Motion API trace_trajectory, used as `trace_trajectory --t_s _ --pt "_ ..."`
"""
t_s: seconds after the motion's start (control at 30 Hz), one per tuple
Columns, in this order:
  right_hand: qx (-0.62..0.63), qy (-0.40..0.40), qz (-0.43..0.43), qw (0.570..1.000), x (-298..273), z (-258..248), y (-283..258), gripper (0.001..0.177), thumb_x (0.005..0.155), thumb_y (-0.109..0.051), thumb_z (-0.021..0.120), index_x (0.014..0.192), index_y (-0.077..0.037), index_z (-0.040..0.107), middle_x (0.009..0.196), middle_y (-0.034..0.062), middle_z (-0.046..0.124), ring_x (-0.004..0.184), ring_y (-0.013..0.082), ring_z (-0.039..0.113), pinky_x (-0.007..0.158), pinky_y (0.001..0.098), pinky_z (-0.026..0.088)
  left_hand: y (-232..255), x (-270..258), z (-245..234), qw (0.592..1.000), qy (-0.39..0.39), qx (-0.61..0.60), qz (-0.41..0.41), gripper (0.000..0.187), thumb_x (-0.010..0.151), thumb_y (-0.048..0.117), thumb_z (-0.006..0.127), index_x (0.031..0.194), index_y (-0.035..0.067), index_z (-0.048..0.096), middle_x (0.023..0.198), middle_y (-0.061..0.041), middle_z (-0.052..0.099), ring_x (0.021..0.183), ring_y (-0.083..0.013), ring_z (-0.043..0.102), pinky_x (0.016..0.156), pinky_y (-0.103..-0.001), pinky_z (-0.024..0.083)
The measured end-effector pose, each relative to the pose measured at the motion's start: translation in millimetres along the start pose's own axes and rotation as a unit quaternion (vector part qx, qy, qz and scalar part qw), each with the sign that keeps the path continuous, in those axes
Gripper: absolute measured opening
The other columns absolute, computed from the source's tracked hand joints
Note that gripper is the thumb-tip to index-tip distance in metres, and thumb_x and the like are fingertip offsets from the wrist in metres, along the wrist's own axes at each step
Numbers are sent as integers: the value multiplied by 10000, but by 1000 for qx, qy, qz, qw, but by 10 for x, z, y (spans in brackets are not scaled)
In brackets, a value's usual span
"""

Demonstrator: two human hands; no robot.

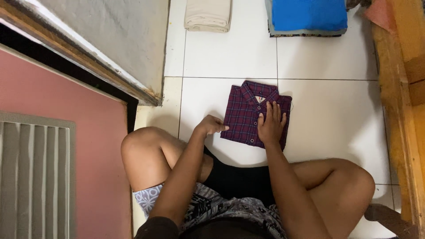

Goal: The person sits on the floor and folds a maroon plaid shirt, placing it on a stack. They then unfold a beige plaid shirt, smooth it out, and fold it neatly on the floor.

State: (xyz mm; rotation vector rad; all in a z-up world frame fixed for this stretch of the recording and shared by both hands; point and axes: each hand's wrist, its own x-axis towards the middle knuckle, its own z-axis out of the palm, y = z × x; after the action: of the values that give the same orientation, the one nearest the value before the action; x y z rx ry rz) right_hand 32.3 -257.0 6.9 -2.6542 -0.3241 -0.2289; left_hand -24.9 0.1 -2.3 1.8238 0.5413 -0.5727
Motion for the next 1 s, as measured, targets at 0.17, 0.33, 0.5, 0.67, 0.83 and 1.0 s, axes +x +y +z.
trace_trajectory --t_s 0.17,0.33,0.5,0.67,0.83,1.0 --pt "-6 -10 6 1000 -1 -9 -8 531 1057 -268 512 1559 -127 410 1586 191 404 1509 345 341 1212 625 170 24 3 -30 1000 14 -14 -7 406 695 222 949 996 9 779 699 -134 700 719 -200 680 747 -316 547" --pt "-8 -8 16 1000 -5 24 15 523 1066 -278 511 1560 -139 417 1586 175 416 1512 325 344 1225 605 147 178 -168 -108 999 16 -27 -10 414 709 222 951 1003 -11 777 733 -178 718 736 -218 667 779 -350 553" --pt "4 5 -5 1000 4 -26 -12 523 1050 -242 545 1544 -117 427 1562 209 430 1488 370 367 1199 643 179 16 -16 -64 1000 -23 -13 -12 456 752 309 942 1050 10 770 888 -211 755 892 -271 736 849 -381 559" --pt "11 -5 0 1000 -11 5 20 522 1062 -255 508 1557 -123 409 1580 200 410 1501 363 349 1210 636 151 -94 61 -15 998 -56 -1 -8 578 679 296 987 1100 -19 748 933 -215 751 914 -281 747 882 -378 560" --pt "17 -20 13 1000 -4 -9 19 521 1076 -282 479 1569 -135 394 1600 189 389 1515 350 326 1225 619 115 -309 416 62 998 -41 24 -36 509 652 278 1008 1033 30 779 890 -192 758 903 -271 750 848 -363 576" --pt "7 -12 10 1000 -7 27 32 517 1072 -275 496 1561 -135 402 1594 188 398 1513 348 332 1224 623 126 -437 542 53 996 -54 55 -48 589 658 346 1005 1084 8 779 1033 -248 760 1101 -382 710 936 -435 559"
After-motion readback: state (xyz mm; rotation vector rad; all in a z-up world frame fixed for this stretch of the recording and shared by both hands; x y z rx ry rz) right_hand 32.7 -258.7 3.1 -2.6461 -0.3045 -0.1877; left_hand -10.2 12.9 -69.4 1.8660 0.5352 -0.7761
